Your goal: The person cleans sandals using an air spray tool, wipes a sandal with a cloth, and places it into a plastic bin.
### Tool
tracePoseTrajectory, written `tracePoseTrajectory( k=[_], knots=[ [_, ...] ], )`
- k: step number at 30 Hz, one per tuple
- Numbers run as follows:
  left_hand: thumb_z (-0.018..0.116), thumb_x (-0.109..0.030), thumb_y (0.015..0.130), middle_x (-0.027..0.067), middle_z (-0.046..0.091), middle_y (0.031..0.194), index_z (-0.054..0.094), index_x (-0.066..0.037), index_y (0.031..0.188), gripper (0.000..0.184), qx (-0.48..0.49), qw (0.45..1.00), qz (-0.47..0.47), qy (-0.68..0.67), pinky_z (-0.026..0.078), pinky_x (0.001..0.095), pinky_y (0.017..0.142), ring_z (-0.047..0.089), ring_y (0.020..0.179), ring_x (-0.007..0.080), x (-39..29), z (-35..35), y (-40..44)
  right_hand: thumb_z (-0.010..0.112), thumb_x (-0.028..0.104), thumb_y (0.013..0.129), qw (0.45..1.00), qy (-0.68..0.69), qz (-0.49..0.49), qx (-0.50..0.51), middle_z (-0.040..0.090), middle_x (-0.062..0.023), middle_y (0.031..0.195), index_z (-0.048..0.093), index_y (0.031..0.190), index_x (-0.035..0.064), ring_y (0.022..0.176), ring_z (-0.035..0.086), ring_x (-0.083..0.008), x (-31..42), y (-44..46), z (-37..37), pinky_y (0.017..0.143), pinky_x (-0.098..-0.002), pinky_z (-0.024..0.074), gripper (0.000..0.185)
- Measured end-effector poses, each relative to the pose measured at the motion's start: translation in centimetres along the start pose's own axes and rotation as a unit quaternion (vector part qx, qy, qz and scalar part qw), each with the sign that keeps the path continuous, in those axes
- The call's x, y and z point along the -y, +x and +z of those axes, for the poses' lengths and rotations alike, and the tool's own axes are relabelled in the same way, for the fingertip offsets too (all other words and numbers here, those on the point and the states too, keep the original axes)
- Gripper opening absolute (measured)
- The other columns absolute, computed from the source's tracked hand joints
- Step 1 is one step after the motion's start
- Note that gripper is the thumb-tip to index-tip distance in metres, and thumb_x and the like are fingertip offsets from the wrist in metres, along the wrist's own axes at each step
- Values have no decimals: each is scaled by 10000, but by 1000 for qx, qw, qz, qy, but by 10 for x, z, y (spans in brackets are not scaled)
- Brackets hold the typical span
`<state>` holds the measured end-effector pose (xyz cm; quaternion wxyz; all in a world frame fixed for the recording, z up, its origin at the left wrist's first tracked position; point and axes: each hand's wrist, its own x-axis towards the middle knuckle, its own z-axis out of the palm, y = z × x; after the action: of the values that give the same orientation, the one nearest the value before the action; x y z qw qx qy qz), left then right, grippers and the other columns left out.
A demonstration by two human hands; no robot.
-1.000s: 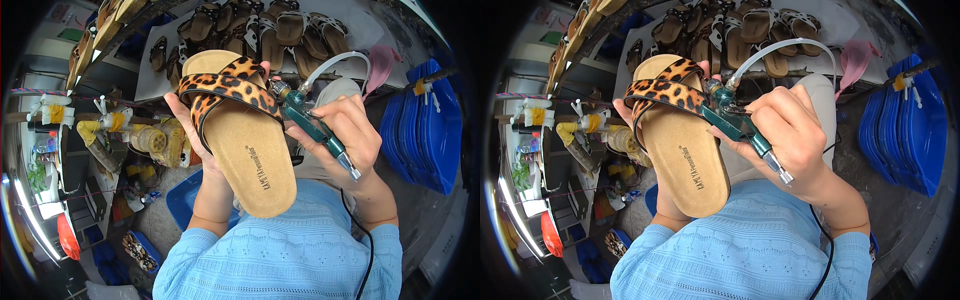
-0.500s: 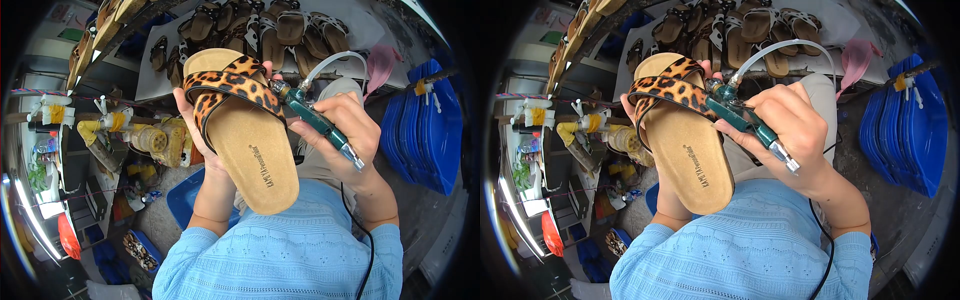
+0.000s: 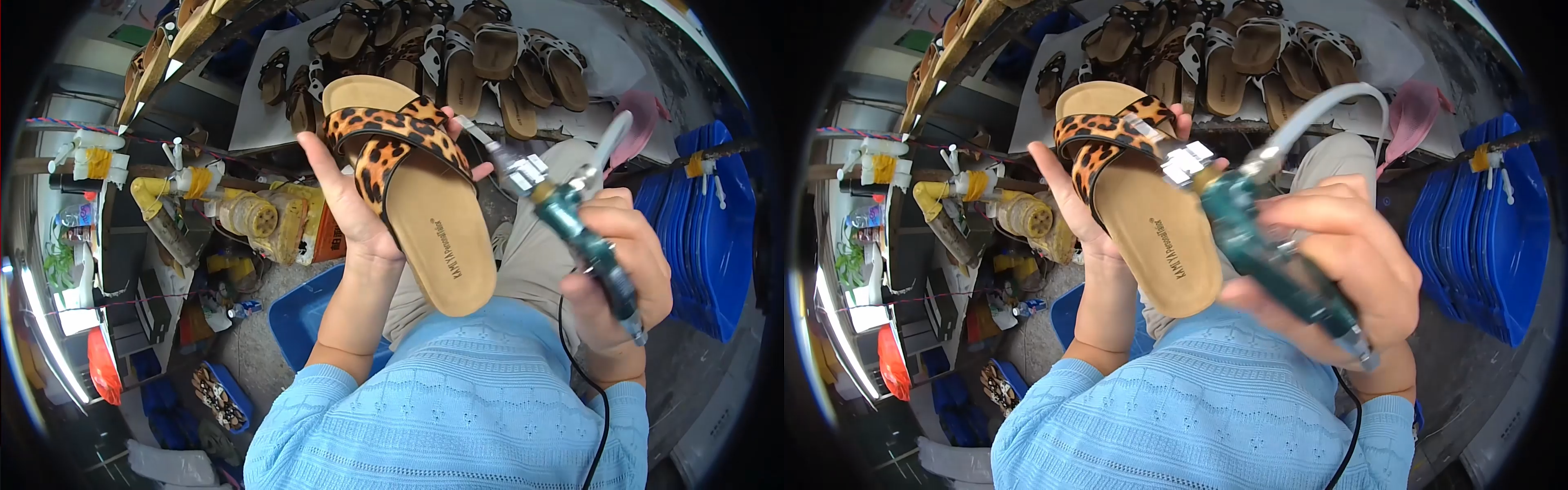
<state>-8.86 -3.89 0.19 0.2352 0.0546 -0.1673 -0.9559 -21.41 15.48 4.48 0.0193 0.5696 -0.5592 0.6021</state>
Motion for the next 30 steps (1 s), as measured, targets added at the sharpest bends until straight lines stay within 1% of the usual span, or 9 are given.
tracePoseTrajectory(
  k=[2,5,13,17,19,21,24,27,30],
  knots=[
    [338,-926,785,204,586,1263,470,5,1370,1107,-56,998,7,-1,453,679,984,578,1183,331,4,7,1,899,189,704,998,5,-15,56,691,-140,939,621,847,10,747,616,-242,9,10,7,694,-364,455,361],
    [292,-873,854,201,593,1252,486,3,1351,1026,-105,991,46,70,524,634,903,582,1177,328,13,18,-1,928,190,653,996,-7,-30,88,701,-133,964,626,821,30,750,628,-225,8,13,23,699,-348,460,380],
    [265,-810,914,220,608,1219,475,-7,1352,938,-97,990,86,61,581,561,851,645,1064,345,14,10,-6,933,181,592,995,-67,-47,59,701,-116,898,630,749,27,736,622,-220,6,21,51,692,-340,479,375],
    [272,-826,900,261,598,1249,472,6,1350,967,-64,992,84,74,585,502,887,649,1070,366,16,8,-8,926,172,574,994,-61,-64,58,692,-113,879,634,744,12,707,616,-228,4,28,58,686,-343,481,374],
    [295,-811,908,277,533,1330,404,35,1416,992,-19,994,77,80,469,474,1030,564,1189,369,15,-1,-9,923,169,579,994,-54,-76,61,678,-122,860,625,735,1,686,606,-232,3,31,61,654,-334,459,376],
    [301,-798,917,281,487,1384,354,44,1460,1003,11,994,67,82,392,461,1116,503,1265,365,14,-2,-11,819,152,578,995,-27,-80,45,593,-102,797,592,735,-2,671,573,-230,0,29,70,631,-328,406,316],
    [301,-864,861,297,576,1264,471,46,1356,1050,-69,995,52,49,511,463,1012,599,1161,366,16,12,-11,721,122,592,995,-23,-86,48,514,-91,742,561,725,-6,648,530,-230,-3,25,72,610,-332,369,244],
    [300,-876,850,296,574,1274,470,53,1362,1075,-65,995,42,67,495,454,1033,591,1172,364,17,11,-11,659,96,599,994,-34,-104,32,455,-85,707,526,698,0,616,480,-228,-6,20,76,589,-341,350,191],
    [300,-885,841,306,549,1306,443,47,1385,1088,-79,994,36,70,486,520,1030,578,1182,386,16,14,-11,774,135,509,992,-43,-101,63,538,-121,759,536,702,-9,604,505,-242,-2,18,70,581,-343,356,339]
  ],
)
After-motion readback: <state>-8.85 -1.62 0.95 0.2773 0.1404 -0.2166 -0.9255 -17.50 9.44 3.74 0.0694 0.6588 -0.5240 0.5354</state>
